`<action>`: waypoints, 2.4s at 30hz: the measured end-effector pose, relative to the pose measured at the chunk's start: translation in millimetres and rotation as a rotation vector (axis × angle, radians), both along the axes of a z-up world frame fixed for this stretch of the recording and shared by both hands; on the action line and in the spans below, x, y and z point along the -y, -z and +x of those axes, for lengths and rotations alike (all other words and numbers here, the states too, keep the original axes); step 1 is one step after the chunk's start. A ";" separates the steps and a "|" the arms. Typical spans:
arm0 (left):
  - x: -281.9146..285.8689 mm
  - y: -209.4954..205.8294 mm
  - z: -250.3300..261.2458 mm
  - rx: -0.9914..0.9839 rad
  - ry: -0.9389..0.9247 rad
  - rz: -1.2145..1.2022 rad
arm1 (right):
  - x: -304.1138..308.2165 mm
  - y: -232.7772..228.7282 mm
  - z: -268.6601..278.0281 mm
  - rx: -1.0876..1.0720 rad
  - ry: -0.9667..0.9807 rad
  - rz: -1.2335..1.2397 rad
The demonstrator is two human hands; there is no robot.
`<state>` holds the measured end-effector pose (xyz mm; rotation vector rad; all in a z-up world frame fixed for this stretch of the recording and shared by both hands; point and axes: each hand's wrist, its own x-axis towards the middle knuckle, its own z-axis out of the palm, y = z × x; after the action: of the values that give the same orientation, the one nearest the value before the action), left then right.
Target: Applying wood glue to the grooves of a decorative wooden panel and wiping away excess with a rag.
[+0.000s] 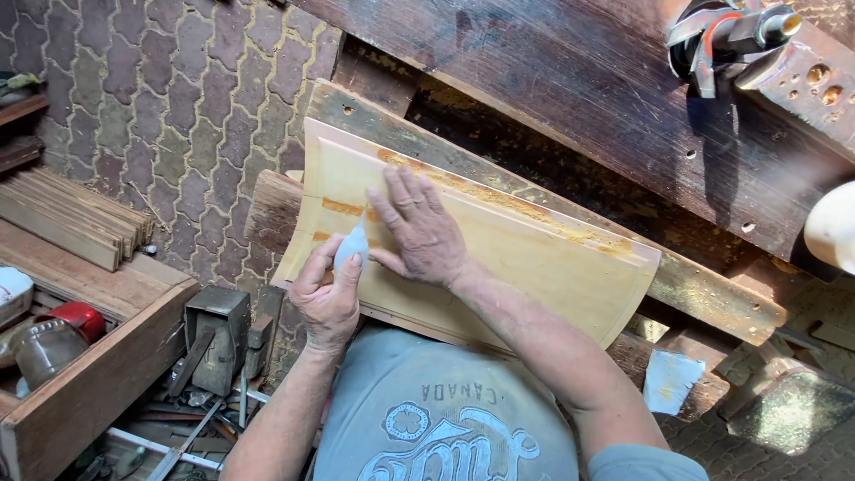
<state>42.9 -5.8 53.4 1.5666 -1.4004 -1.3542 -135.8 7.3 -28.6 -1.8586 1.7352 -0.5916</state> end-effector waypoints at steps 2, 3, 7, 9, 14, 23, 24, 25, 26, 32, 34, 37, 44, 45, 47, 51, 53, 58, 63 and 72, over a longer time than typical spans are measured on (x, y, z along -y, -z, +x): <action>6.5 -6.2 5.5 -0.029 -0.088 0.051 | 11.8 -6.0 5.7 0.118 -0.181 -0.135; 11.5 -6.7 9.1 -0.031 -0.086 0.051 | 6.8 -9.1 7.2 0.116 -0.180 -0.135; 41.2 -8.1 17.6 0.103 0.049 -0.153 | -28.6 -16.5 4.0 0.081 -0.176 -0.100; 52.0 -4.1 19.6 0.234 0.130 -0.228 | -57.3 -14.0 -1.2 0.037 -0.141 -0.042; 68.2 9.9 20.8 0.188 0.192 -0.223 | -78.5 0.4 4.9 -0.217 -0.043 0.065; 80.5 -0.7 25.9 0.170 0.177 -0.250 | 56.5 -5.5 25.9 -0.156 -0.275 -0.046; 80.4 0.5 25.6 0.161 0.180 -0.244 | 53.2 -4.3 22.1 -0.163 -0.272 -0.038; 80.7 2.1 25.9 0.158 0.179 -0.224 | 50.4 -2.7 19.1 -0.209 -0.272 -0.042; 80.8 3.6 26.8 0.158 0.172 -0.206 | 48.6 -0.9 16.4 -0.254 -0.278 -0.049; 83.8 14.1 31.2 0.183 0.171 -0.178 | -50.8 4.6 -52.6 -0.296 0.099 0.060; 87.5 18.6 31.6 0.189 0.223 -0.240 | -66.9 -2.2 -51.0 -0.320 0.131 0.101; 93.8 26.2 24.0 0.213 0.356 -0.351 | -79.8 1.3 -41.3 -0.326 0.140 0.126; 106.0 25.9 -0.6 0.373 0.599 -0.506 | -17.6 -10.1 1.2 -0.180 0.038 0.104; 106.3 26.0 -3.8 0.369 0.611 -0.511 | -21.0 -11.8 0.6 -0.180 0.050 0.103; 109.5 27.8 -10.9 0.403 0.679 -0.515 | -24.9 -14.9 -1.8 -0.121 0.001 -0.040; 112.6 28.7 -20.2 0.405 0.706 -0.554 | -92.8 4.6 -23.5 -0.181 0.122 -0.037; 113.1 30.8 -21.7 0.425 0.732 -0.542 | -128.0 16.9 -37.8 -0.213 0.209 -0.048; 111.7 30.2 -21.6 0.441 0.736 -0.512 | -150.9 16.3 -45.9 -0.240 0.287 0.004; 108.2 29.7 -21.5 0.480 0.730 -0.515 | -148.6 14.9 -44.7 -0.261 0.316 0.064; 92.7 23.2 -46.9 0.399 0.775 -0.545 | -150.7 14.3 -45.9 -0.234 0.336 0.056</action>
<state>-4.0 -98.4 30.2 0.9743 -2.5385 -0.9035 -181.6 158.0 -42.9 -1.6623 2.2193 -0.4564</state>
